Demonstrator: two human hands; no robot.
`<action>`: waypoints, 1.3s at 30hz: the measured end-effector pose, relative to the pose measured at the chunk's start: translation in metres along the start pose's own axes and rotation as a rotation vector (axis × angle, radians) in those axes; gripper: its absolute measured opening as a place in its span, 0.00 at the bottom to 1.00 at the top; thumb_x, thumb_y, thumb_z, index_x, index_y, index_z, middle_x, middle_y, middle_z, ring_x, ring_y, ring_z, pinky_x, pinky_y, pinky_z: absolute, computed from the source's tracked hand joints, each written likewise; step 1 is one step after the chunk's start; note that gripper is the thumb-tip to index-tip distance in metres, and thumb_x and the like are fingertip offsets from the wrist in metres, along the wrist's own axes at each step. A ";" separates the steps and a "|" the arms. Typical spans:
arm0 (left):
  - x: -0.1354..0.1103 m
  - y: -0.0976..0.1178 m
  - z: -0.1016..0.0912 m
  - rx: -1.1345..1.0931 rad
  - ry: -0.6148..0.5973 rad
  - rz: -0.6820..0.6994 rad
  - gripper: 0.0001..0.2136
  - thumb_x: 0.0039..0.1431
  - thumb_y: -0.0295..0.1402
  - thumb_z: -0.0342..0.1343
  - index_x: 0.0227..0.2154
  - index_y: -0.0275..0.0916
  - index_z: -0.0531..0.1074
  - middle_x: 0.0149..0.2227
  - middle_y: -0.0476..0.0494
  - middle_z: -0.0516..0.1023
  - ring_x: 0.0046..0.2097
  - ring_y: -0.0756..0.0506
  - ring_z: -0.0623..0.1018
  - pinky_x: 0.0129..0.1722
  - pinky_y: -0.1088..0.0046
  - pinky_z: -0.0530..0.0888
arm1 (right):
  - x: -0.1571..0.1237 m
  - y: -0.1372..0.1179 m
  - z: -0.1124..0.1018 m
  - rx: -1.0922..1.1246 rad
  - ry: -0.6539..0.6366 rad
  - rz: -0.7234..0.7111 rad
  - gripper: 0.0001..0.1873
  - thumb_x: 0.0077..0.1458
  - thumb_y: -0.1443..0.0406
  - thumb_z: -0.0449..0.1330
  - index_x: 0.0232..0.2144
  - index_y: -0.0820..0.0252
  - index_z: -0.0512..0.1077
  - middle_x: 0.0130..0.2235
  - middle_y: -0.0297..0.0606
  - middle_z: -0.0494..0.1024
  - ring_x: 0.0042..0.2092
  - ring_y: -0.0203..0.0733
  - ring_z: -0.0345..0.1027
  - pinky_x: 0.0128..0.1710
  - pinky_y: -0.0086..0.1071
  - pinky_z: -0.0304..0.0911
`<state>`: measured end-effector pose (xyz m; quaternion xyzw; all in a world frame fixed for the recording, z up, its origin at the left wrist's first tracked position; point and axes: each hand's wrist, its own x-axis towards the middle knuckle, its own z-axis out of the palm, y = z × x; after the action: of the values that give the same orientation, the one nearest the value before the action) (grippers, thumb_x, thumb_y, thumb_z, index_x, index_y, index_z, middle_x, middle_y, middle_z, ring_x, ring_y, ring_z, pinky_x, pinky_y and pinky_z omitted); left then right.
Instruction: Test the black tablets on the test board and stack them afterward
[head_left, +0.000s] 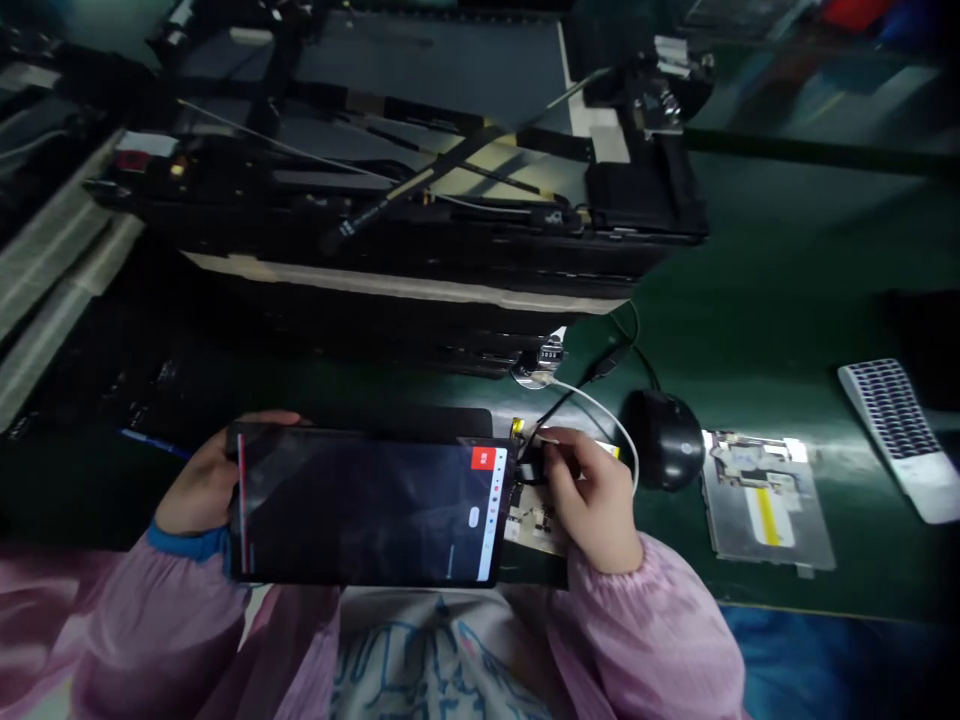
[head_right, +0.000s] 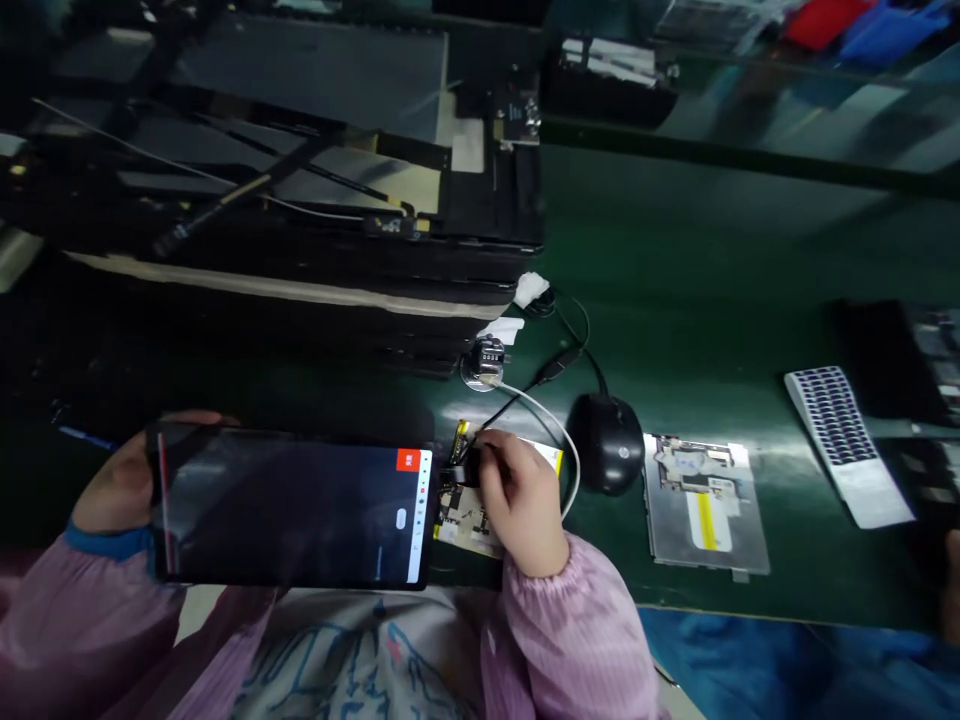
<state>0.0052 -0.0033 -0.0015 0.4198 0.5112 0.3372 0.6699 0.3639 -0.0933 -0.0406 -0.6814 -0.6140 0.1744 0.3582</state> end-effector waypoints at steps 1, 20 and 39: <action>0.000 0.000 0.000 -0.002 0.001 -0.013 0.26 0.33 0.53 0.67 0.39 0.51 0.79 0.42 0.47 0.81 0.37 0.37 0.79 0.34 0.66 0.76 | 0.001 0.001 0.000 0.001 -0.004 0.005 0.09 0.59 0.66 0.50 0.37 0.57 0.70 0.33 0.38 0.78 0.33 0.41 0.72 0.32 0.33 0.67; 0.006 -0.002 -0.002 -0.059 -0.057 0.129 0.28 0.37 0.51 0.67 0.41 0.41 0.79 0.43 0.41 0.81 0.38 0.42 0.81 0.35 0.74 0.78 | 0.001 0.000 -0.001 0.267 -0.076 -0.054 0.19 0.59 0.67 0.50 0.52 0.52 0.68 0.50 0.41 0.74 0.52 0.46 0.67 0.52 0.44 0.63; 0.004 0.005 0.005 -0.200 -0.181 0.079 0.29 0.39 0.49 0.67 0.44 0.37 0.76 0.37 0.42 0.82 0.35 0.43 0.81 0.36 0.70 0.78 | 0.001 -0.005 -0.006 0.295 -0.171 -0.327 0.11 0.56 0.69 0.51 0.41 0.57 0.68 0.39 0.41 0.72 0.43 0.46 0.65 0.43 0.42 0.63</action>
<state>0.0112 0.0013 0.0025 0.3992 0.3957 0.3735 0.7379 0.3643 -0.0937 -0.0330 -0.4960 -0.7123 0.2591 0.4238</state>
